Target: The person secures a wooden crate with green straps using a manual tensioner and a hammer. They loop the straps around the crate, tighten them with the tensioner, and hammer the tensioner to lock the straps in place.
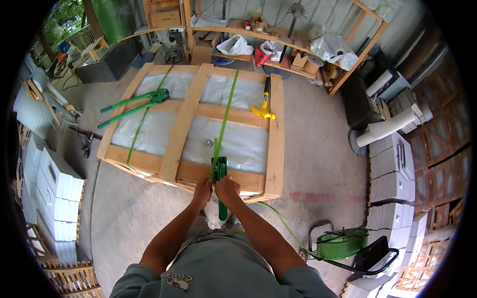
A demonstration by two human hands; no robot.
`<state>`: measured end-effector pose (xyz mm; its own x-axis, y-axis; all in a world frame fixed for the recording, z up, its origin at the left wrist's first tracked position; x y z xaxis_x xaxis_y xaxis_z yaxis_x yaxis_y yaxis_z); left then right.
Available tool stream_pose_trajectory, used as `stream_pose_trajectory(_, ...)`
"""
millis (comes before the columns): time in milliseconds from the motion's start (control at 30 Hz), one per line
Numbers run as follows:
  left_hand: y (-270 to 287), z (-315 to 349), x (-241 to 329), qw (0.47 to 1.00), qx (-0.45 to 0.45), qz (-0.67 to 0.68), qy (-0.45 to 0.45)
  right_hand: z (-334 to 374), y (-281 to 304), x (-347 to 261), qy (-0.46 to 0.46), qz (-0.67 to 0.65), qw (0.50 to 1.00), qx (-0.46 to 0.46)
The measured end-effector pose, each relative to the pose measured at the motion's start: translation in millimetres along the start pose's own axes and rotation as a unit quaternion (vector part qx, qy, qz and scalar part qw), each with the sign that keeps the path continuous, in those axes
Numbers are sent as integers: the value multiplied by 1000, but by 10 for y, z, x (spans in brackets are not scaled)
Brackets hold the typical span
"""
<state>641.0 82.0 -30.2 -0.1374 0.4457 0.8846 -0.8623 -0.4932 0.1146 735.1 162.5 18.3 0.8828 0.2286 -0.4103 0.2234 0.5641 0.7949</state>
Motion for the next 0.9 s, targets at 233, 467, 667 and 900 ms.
stream_pose_trajectory(233,68,-150,-286,996,10,66,-64,-111,23,-21,97,172,978,-62)
stream_pose_trajectory(467,116,-189,-399,998,32,16,-58,-123,322,-190,14,131,975,-181)
stream_pose_trajectory(667,58,-268,-592,997,43,-7,-62,-520,542,-190,-54,-95,962,-251)
stream_pose_trajectory(900,138,-228,-384,995,74,-56,-40,-976,70,220,164,226,949,-146)
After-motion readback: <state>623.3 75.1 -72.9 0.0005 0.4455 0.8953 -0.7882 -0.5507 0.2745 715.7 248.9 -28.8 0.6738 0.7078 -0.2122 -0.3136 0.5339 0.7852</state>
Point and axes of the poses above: each hand's wrist, its own z-axis away from the middle knuckle, its own y-axis out of the back of the hand, x = y × z, the point moved 1 cm from there along -z, towards the middle knuckle, and after that the axes turned 3 degrees about -x, right-handed, at the moved point
